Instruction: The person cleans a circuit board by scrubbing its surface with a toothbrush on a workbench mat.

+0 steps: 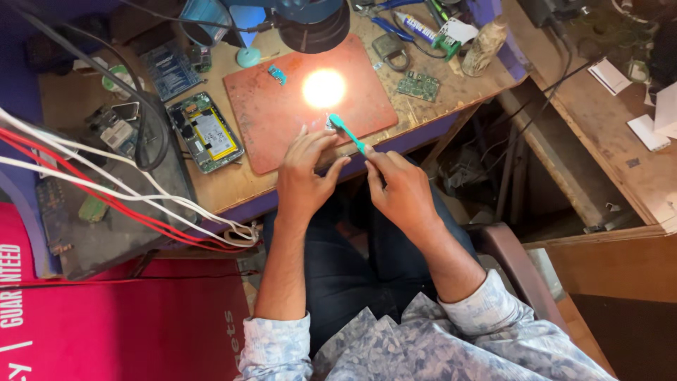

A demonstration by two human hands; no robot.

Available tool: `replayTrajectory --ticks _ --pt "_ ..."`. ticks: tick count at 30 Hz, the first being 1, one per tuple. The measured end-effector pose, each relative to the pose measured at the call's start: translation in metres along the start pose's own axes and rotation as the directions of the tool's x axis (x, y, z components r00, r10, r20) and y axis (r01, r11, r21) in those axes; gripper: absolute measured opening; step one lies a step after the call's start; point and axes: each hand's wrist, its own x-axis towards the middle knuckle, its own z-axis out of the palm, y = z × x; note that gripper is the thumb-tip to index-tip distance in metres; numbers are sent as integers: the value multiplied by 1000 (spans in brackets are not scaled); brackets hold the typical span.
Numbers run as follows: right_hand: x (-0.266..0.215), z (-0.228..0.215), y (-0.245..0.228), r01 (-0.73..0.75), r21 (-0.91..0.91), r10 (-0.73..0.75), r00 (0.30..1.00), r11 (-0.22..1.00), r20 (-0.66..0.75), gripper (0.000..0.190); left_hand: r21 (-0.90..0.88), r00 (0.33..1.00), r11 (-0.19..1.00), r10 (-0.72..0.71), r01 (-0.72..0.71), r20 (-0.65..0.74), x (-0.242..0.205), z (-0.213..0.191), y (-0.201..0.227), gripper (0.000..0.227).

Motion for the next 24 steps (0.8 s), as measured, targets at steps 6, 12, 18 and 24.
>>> replayTrajectory --ticks 6,12,18,24 --pt "1 2 3 22 11 -21 1000 1000 -11 26 -131 993 984 -112 118 46 2 -7 8 37" --pt "-7 -6 -1 8 17 -8 1000 1000 2 24 65 998 997 -35 33 43 5 -5 11 40" --pt "-7 -3 -8 0 -8 0 999 1000 37 26 92 999 996 -9 5 48 3 -4 7 33" --pt "-11 -11 -15 45 -33 -43 998 998 53 23 103 999 994 -28 25 28 1 -1 5 31"
